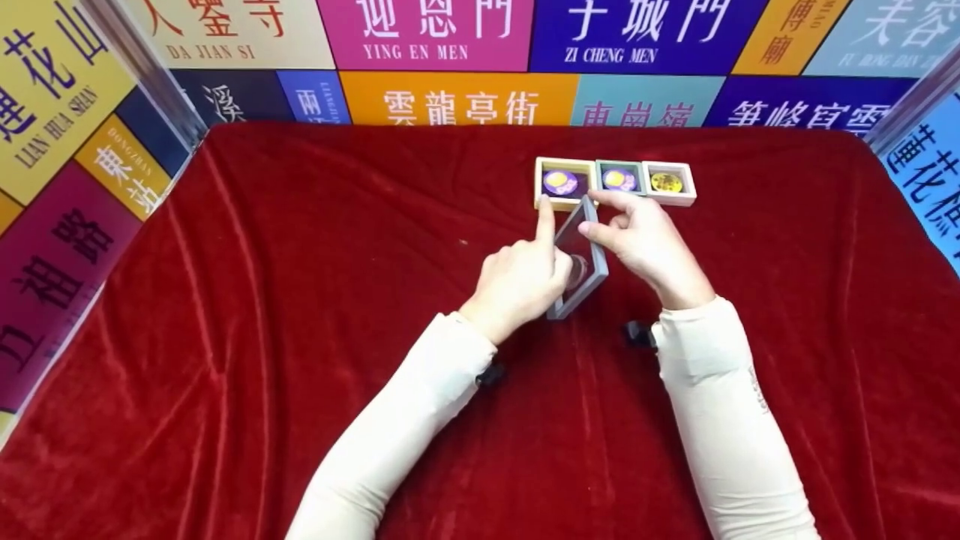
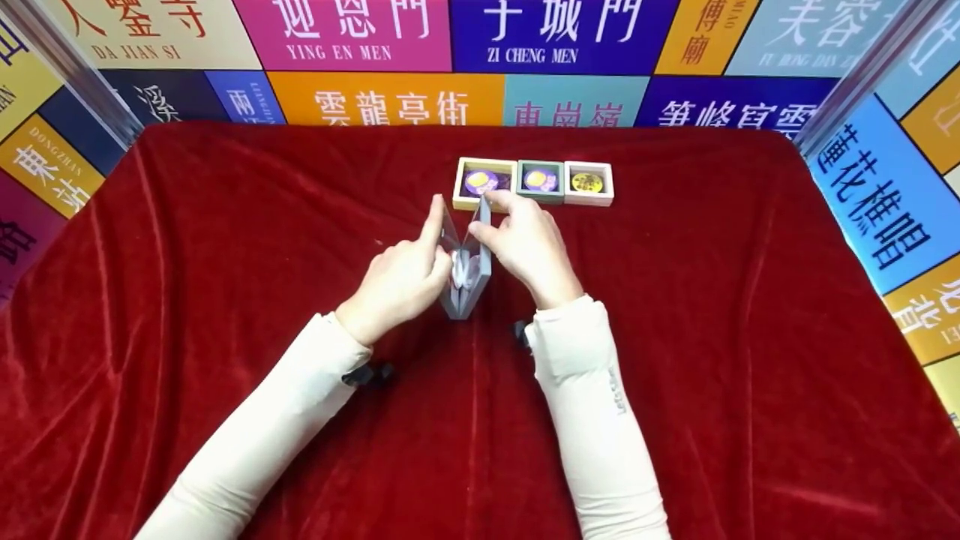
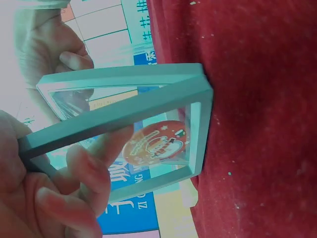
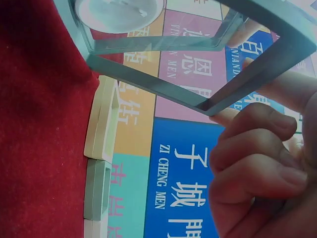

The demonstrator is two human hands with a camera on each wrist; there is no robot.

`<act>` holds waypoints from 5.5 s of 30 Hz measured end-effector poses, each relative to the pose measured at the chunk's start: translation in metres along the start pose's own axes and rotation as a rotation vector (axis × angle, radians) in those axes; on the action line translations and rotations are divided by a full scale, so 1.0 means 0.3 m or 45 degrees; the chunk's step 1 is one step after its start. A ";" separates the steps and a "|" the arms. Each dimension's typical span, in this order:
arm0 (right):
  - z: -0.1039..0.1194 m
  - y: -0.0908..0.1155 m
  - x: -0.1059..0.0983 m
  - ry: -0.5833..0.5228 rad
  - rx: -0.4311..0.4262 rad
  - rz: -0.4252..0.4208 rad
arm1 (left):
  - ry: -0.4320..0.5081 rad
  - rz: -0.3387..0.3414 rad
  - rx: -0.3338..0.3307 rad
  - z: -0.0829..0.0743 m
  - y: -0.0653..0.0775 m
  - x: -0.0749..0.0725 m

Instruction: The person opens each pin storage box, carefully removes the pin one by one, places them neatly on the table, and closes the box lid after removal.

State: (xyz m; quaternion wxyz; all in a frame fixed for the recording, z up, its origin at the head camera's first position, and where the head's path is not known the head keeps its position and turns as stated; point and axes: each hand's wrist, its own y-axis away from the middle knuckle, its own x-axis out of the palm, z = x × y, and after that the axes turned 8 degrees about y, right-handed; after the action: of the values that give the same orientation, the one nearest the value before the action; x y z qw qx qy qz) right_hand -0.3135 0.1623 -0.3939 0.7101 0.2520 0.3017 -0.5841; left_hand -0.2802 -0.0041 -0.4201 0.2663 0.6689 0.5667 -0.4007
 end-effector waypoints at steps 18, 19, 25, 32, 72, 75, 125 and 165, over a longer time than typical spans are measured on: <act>0.006 0.017 -0.025 0.097 0.172 -0.072 | -0.104 0.006 0.024 -0.008 0.010 -0.016; 0.005 0.018 -0.023 0.135 0.159 -0.099 | -0.107 0.003 0.027 -0.008 0.010 -0.016; -0.008 0.018 -0.018 0.408 0.177 -0.196 | -0.131 -0.018 0.031 -0.005 0.015 -0.015; -0.040 0.020 -0.038 0.511 0.306 -0.031 | -0.118 0.013 -0.002 -0.009 0.012 -0.023; -0.141 -0.026 0.015 0.800 0.303 0.093 | 0.035 -0.003 0.131 -0.015 0.018 -0.018; -0.145 -0.020 0.012 0.808 0.279 0.110 | 0.055 0.023 0.139 -0.011 0.015 -0.010; -0.081 0.000 0.065 0.836 -0.206 0.420 | 0.053 0.031 0.180 -0.014 0.009 0.014; -0.141 -0.029 0.005 0.776 -0.118 0.316 | 0.060 0.033 0.165 -0.016 0.005 0.014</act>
State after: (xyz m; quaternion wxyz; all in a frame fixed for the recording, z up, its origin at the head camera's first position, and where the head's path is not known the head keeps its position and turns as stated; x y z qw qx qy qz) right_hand -0.3276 0.1897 -0.4244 0.6637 0.4174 0.4933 -0.3766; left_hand -0.2773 0.0018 -0.4211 0.2141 0.7013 0.5370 -0.4171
